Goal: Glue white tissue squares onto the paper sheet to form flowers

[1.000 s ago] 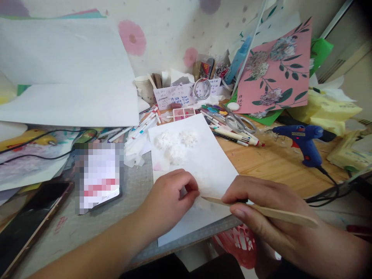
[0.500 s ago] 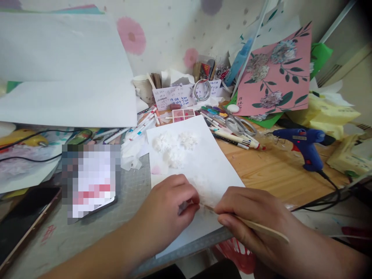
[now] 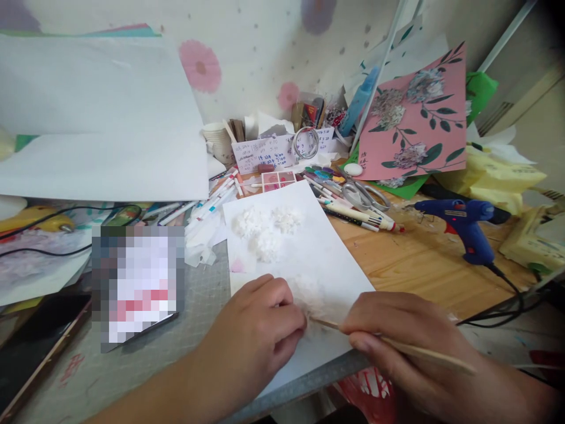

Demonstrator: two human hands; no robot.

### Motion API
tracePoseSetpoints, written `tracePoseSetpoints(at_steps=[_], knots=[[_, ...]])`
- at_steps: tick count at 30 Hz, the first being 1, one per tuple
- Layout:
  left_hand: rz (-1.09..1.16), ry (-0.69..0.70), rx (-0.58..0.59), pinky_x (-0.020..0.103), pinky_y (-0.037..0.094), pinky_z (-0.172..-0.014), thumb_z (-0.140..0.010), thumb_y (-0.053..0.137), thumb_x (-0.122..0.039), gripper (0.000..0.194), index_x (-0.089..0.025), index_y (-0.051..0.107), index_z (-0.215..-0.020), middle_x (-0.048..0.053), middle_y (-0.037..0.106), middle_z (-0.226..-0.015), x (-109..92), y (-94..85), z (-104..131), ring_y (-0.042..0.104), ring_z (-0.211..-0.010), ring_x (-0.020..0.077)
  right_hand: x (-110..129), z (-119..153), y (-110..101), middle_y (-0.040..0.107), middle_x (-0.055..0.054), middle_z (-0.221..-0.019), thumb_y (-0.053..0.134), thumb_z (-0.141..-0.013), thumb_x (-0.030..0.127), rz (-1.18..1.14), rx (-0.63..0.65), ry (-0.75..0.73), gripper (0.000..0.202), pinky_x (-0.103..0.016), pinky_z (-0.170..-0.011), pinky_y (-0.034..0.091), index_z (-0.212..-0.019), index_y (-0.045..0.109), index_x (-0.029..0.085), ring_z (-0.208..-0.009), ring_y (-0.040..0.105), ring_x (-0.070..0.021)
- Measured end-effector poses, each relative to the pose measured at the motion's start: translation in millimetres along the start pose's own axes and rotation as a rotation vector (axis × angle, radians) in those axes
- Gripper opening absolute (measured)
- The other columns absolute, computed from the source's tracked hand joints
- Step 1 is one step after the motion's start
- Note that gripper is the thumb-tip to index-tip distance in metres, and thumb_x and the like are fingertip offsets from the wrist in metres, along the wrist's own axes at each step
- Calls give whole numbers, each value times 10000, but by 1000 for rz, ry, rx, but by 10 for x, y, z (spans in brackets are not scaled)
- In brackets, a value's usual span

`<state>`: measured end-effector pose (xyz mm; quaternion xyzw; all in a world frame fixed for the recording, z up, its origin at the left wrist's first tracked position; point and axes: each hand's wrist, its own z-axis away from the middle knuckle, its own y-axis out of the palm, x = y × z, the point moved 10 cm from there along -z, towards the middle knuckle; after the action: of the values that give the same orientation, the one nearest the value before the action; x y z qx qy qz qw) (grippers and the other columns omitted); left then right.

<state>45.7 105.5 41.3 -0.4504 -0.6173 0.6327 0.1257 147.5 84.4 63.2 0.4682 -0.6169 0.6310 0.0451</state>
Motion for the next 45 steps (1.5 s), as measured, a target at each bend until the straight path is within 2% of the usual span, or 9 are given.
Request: tracePoseSetpoints(at_steps=[3, 6, 11, 17, 21, 26, 32, 38, 45], knots=[[-2, 16, -2, 268, 356, -615, -846, 513, -133, 173, -206, 634, -747, 16, 544, -772, -11, -6, 4, 470, -729, 156, -41, 71, -215, 675, -15, -743, 447, -928, 213, -13, -124, -3, 189, -246, -544, 468, -820, 598, 248, -644, 638, -154], [4, 11, 16, 274, 354, -621, -846, 524, -152, 160, -204, 637, -745, 17, 546, -771, -11, -3, -3, 472, -729, 157, -43, 71, -309, 702, -19, -792, 503, -901, 214, -1, -177, -7, 125, -244, -554, 500, -858, 612, 258, -691, 665, -169], [5, 8, 31, 284, 343, -623, -824, 538, -150, 135, -203, 631, -742, 14, 537, -766, -23, -3, 0, 472, -729, 161, 33, -14, -209, 700, 20, -750, 593, -851, 132, -84, -98, -68, 140, -183, -599, 503, -938, 648, 227, -662, 649, -109], [6, 14, 48, 290, 349, -638, -801, 533, -122, 137, -204, 623, -738, 16, 542, -789, -20, 13, 6, 470, -731, 157, -2, 37, -191, 721, -17, -801, 574, -874, 152, -94, -95, -78, 107, -215, -627, 512, -924, 654, 203, -740, 665, -142], [24, 13, 59, 301, 348, -648, -805, 540, -133, 124, -202, 625, -745, 19, 540, -796, -14, 11, -1, 473, -743, 163, -67, 73, -96, 700, -16, -798, 544, -894, 160, -109, -1, -31, 124, -230, -621, 495, -894, 656, 212, -713, 649, -137], [59, 23, 49, 307, 348, -672, -819, 547, -138, 94, -201, 614, -838, 16, 546, -832, -54, -13, 7, 473, -772, 165, -55, 106, 20, 705, -26, -840, 505, -923, 177, -112, 89, -21, 159, -253, -647, 488, -963, 651, 228, -740, 646, -150], [6, 48, 91, 309, 320, -650, -844, 514, -144, 171, -240, 640, -909, 11, 525, -787, -67, 53, 17, 444, -744, 172, -22, 113, -49, 683, -18, -770, 508, -919, 188, -159, 66, -35, 141, -239, -624, 475, -917, 647, 210, -701, 631, -143], [-18, 52, 116, 311, 312, -643, -853, 499, -147, 197, -249, 654, -920, 16, 519, -772, -63, 71, 27, 436, -730, 175, -117, 75, -238, 680, 13, -783, 534, -891, 151, -230, -74, 20, 171, -195, -623, 471, -961, 663, 239, -707, 631, -118], [48, 54, 75, 301, 339, -675, -850, 510, -147, 180, -245, 651, -901, 15, 547, -789, -43, 18, 18, 475, -757, 167, -143, 50, -79, 680, -27, -783, 490, -917, 182, -218, 20, 30, 178, -228, -624, 446, -892, 666, 194, -706, 618, -130]])
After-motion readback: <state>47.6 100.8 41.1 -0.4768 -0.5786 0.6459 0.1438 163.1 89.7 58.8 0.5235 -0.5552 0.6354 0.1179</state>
